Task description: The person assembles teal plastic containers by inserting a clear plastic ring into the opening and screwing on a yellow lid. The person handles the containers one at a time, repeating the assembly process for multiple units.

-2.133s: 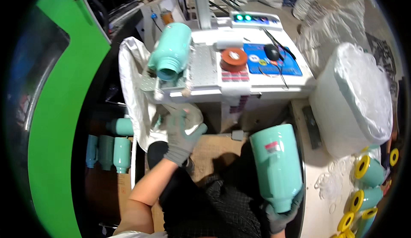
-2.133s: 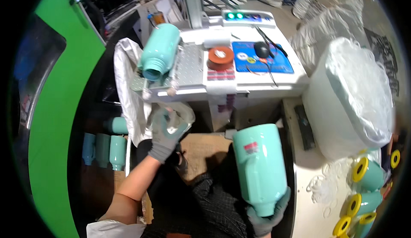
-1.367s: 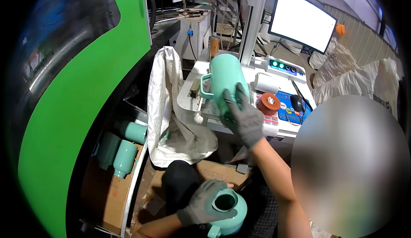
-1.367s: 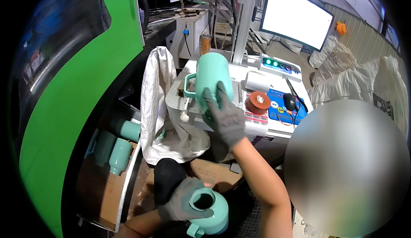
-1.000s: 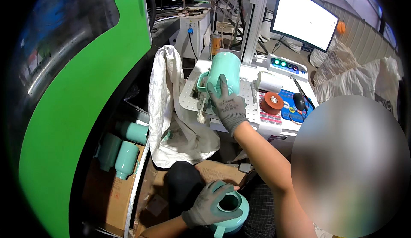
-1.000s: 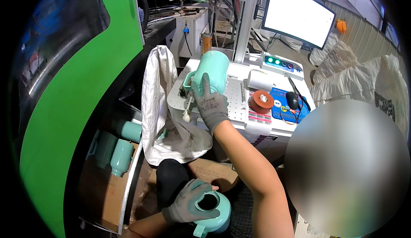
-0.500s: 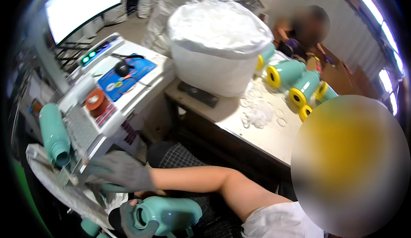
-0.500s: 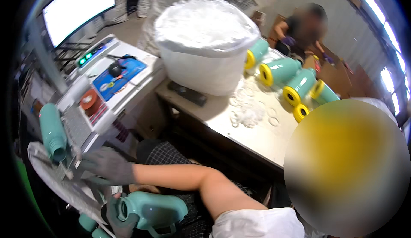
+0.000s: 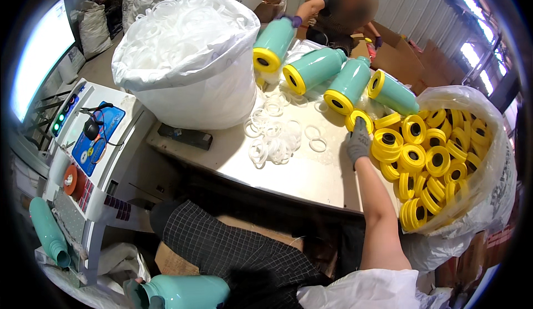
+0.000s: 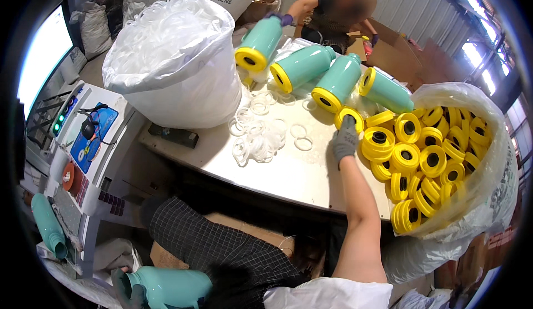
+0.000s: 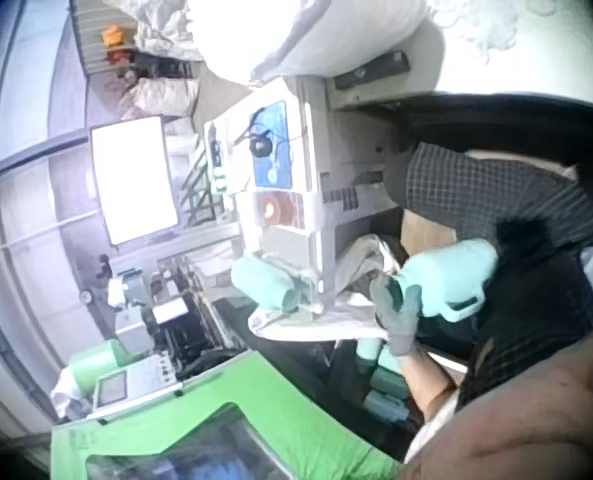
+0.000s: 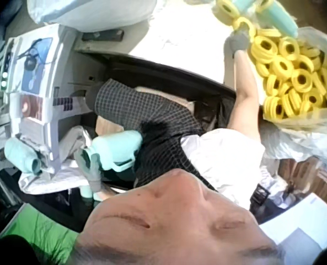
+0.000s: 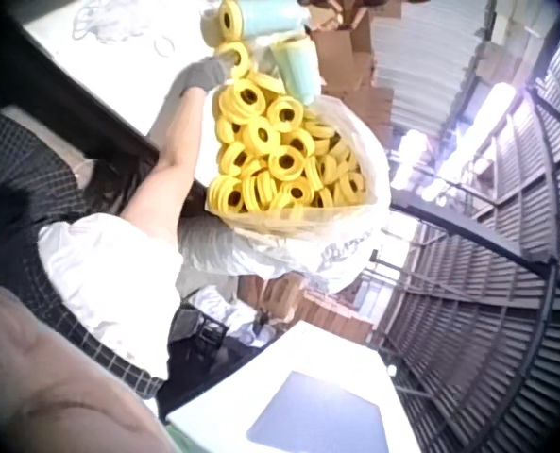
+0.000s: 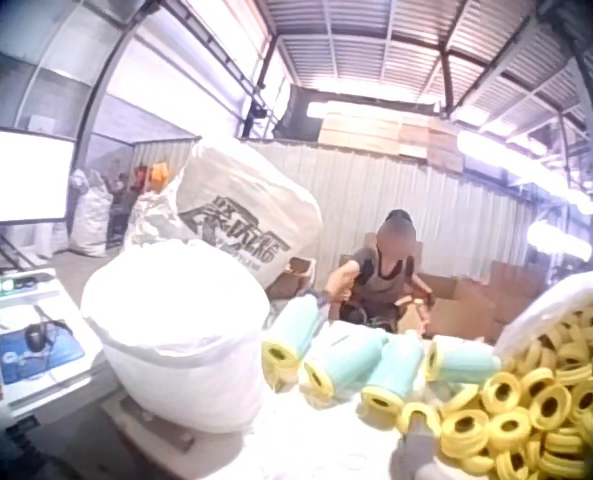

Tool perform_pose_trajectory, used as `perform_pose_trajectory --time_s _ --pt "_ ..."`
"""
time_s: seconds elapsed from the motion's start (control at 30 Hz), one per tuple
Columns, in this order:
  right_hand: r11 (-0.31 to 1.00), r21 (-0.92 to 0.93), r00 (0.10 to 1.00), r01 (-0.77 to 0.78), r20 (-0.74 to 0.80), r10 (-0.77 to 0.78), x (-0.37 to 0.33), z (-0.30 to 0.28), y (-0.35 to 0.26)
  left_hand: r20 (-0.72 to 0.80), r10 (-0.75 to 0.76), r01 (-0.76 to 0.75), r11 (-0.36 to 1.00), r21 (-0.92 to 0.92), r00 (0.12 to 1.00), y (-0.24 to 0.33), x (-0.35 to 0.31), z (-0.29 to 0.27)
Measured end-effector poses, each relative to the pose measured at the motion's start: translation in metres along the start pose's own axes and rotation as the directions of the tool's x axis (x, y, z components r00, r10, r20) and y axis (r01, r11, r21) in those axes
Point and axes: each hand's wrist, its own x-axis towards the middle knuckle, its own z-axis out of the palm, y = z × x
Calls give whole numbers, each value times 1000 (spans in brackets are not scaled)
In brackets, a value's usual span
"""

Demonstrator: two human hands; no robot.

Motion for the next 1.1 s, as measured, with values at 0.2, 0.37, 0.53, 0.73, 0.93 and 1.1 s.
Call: perform_pose_trajectory --time_s 0.2,0.37,0.53,0.73,0.93,1.1 --pt "986 -168 951 18 306 35 0 -34 3 -10 51 -45 949 313 999 9 -9 -9" --pt "913 390 993 117 -34 -113 -75 -80 -50 -417 -448 158 808 -568 790 -65 -38 -24" --pt "28 937 935 -349 350 -63 -123 -155 -235 -467 -355 -117 682 -722 810 -61 -23 38" --pt "-150 987 709 65 -151 -689 -184 -210 -386 -425 -561 -203 415 -887 710 -37 -12 93" --pt "-288 935 591 208 -355 -725 -199 -206 -398 -391 -435 -114 539 -835 811 -59 -39 105" --pt "-323 914 564 245 -405 -720 -206 -210 -399 -469 -350 59 847 -529 811 -83 -42 114"
